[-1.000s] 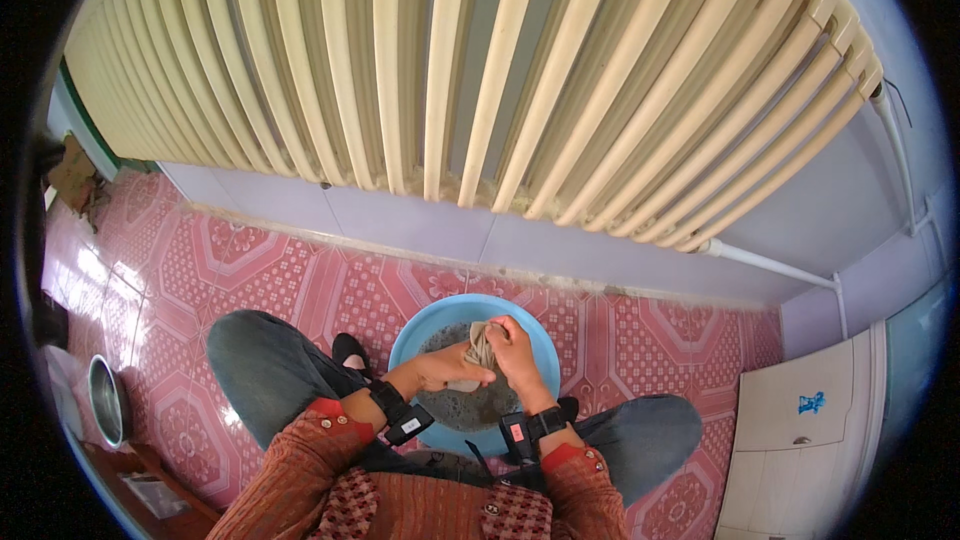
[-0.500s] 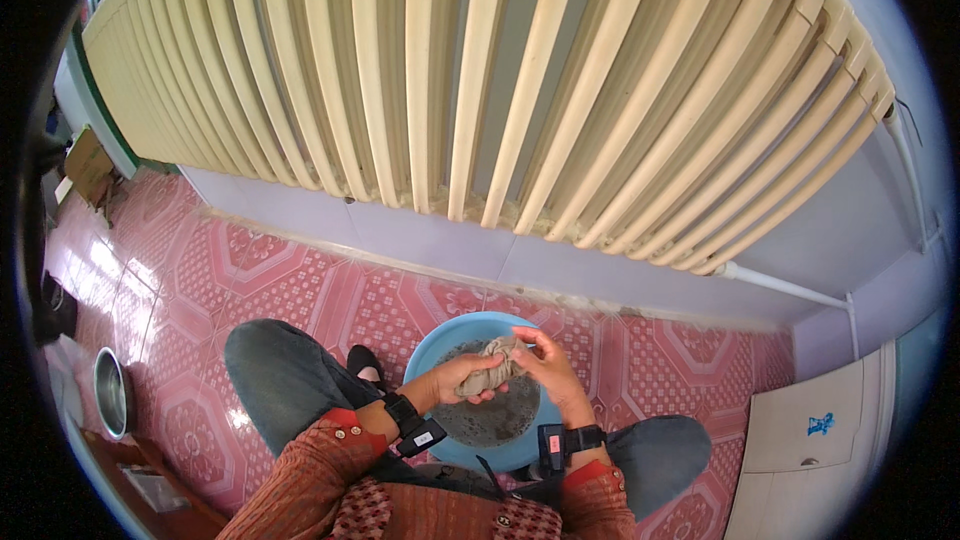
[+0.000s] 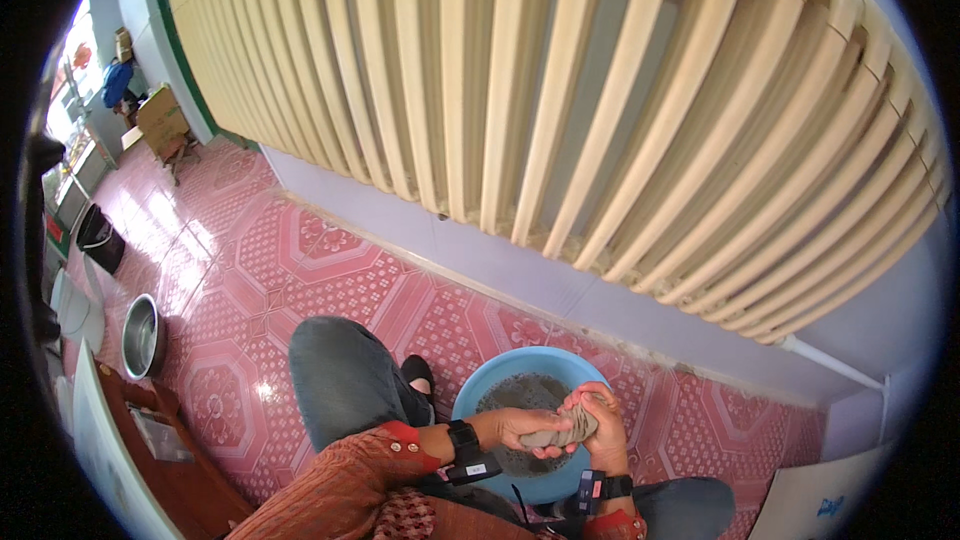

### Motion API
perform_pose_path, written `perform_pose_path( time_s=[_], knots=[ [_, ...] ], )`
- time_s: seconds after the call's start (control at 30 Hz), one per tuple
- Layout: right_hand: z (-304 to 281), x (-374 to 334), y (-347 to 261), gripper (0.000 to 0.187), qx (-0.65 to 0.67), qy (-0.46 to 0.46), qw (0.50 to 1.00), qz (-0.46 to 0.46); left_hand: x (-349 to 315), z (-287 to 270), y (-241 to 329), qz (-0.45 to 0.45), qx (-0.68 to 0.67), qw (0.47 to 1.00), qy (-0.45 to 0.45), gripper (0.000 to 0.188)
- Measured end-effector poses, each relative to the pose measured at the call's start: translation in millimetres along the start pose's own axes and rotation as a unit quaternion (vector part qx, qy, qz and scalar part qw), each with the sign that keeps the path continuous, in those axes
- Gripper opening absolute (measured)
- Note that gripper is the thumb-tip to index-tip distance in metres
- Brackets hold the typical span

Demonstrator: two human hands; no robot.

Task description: The person sits on the floor and wipes a wall-mounted radiator with a cloth. They repeatedly dip the cloth into a blue basin of water, wring it out, and wipe the radiator's vertical fins and horizontal bars. The person occasionally points at specific sections of the radiator while continuing to clean.

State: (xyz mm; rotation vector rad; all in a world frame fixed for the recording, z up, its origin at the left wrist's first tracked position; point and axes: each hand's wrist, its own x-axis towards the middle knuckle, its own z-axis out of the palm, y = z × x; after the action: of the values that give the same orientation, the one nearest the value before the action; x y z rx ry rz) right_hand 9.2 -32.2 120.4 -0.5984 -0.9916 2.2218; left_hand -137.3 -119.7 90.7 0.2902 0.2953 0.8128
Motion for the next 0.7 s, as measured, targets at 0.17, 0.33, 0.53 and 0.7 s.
perform_pose_path(
  time_s=[0.17,0.33,0.53,0.7],
  knots=[
    [25.2,6.3,-7.7,0.015,-0.232,0.070,0.970,0.029,7.6,-5.2,5.0,-0.051,0.171,0.981,0.075,0.032],
    [35.6,10.1,2.8,0.019,-0.418,0.091,0.904,-0.027,24.6,-17.0,-8.5,0.007,0.279,0.943,0.181,0.027],
    [24.3,18.9,28.1,0.014,-0.595,0.081,0.799,-0.033,29.0,-28.7,-21.8,0.036,0.361,0.892,0.268,0.035],
    [9.1,24.3,42.3,0.013,-0.642,0.063,0.764,0.000,33.6,-42.4,-31.3,0.091,0.477,0.828,0.282,0.039]
  ],
)
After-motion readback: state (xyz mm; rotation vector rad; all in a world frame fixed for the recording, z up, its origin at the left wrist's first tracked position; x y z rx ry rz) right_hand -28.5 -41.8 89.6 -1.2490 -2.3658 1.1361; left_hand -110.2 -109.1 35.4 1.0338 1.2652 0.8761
